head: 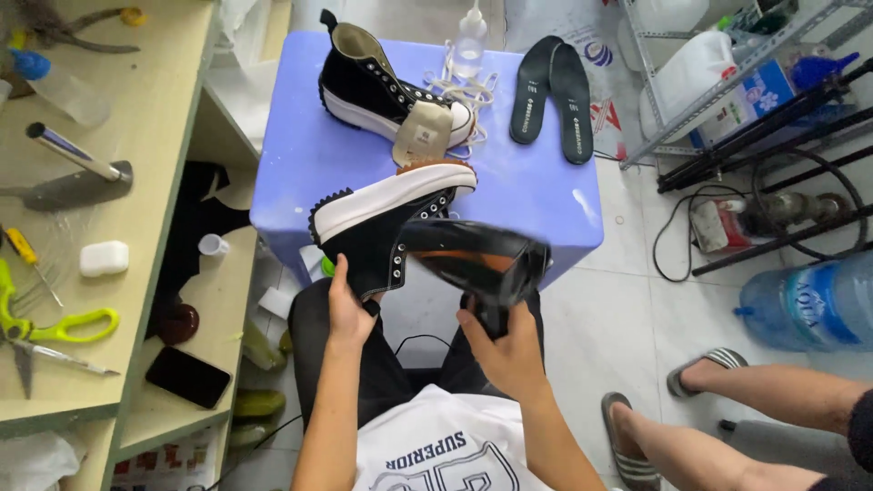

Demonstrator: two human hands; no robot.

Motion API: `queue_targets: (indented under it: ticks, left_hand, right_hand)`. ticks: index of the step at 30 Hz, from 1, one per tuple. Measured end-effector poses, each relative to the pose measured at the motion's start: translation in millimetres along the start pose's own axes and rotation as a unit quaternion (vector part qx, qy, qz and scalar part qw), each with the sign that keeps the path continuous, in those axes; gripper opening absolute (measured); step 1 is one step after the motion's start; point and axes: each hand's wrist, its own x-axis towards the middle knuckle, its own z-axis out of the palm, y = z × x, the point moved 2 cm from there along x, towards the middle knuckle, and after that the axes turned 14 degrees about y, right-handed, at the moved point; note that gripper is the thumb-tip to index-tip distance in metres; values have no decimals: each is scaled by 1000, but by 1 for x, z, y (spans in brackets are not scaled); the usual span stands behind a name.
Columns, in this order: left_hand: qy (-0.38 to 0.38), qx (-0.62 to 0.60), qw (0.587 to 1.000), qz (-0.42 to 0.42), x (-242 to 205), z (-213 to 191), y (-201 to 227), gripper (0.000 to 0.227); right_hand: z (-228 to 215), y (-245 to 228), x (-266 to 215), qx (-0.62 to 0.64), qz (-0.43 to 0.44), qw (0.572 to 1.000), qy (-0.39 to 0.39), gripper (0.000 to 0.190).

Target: The person uses a hairdryer to dry a black high-top sneaker. They hold the shoe in one hand and the hairdryer in the other, directing hot air at the exterior and interior surfaces of the shoe.

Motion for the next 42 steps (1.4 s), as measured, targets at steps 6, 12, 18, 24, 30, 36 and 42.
queue_targets:
  ticks: [6, 12, 18, 24, 30, 36, 42]
  left_hand:
    - [-119, -117, 985, 47, 16, -30, -10, 65]
    - [-203, 60, 917, 339, 7, -35, -37, 125]
    - [-50, 243, 857, 450, -14, -21, -9, 52]
    - [132, 392, 608, 678, 0, -8, 22, 17]
    - [149, 308, 664, 665, 0, 37, 53, 15]
    - [62, 374, 610, 696, 2, 78, 96, 45]
    - [-189, 421, 488, 741, 49, 53, 130, 40]
  right_hand:
    - [-2, -22, -7, -10, 79, 995, 55, 10]
    - [-7, 16, -8, -25, 33, 998, 50, 26]
    - [-1, 1, -2, -6, 49, 998, 40, 5]
    - [-2, -1, -4, -10, 6, 997, 71, 26]
    - [-4, 9, 0, 20, -7, 997, 80, 12]
    - [26, -33, 17, 3, 145, 981, 132, 23]
    - [36, -13, 28, 46, 142, 978, 143, 31]
